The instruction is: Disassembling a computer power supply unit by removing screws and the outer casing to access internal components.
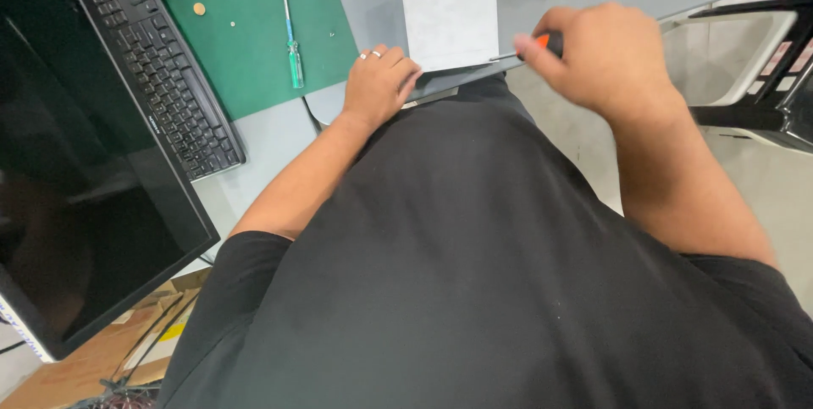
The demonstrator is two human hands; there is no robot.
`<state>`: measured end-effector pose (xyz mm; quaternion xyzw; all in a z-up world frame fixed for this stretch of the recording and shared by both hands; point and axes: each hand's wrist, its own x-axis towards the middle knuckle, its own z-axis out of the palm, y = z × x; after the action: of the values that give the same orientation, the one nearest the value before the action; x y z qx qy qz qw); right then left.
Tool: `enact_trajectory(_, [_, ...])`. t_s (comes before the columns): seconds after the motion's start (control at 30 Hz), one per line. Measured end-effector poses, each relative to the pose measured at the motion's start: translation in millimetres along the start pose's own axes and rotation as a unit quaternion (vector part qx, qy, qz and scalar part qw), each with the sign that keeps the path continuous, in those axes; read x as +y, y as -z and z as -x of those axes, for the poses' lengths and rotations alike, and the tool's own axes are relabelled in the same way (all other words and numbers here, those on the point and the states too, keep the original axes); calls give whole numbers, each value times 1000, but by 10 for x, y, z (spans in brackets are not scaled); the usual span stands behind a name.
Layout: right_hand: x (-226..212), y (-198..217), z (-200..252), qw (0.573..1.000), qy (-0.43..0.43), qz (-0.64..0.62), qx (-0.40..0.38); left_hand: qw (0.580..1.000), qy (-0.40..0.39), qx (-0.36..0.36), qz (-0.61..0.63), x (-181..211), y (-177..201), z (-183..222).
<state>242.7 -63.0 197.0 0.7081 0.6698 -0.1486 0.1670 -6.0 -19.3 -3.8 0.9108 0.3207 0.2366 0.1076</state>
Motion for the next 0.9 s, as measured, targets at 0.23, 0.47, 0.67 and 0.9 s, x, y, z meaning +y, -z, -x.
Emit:
enact_trajectory(0.23, [-29, 60, 19, 992, 115, -26, -35, 996, 63, -31, 55, 6, -109, 48])
enact_trajectory(0.47, [25, 175, -13, 988, 149, 47, -16, 986, 113, -38, 114, 23, -70, 55])
enact_trajectory(0.67, [94, 179, -63, 990, 52, 125, -34, 979, 150, -47, 129, 67, -90, 88])
enact_trajectory(0.9, [41, 214, -7, 989, 122, 86, 21, 971, 172, -74, 146, 78, -24, 55])
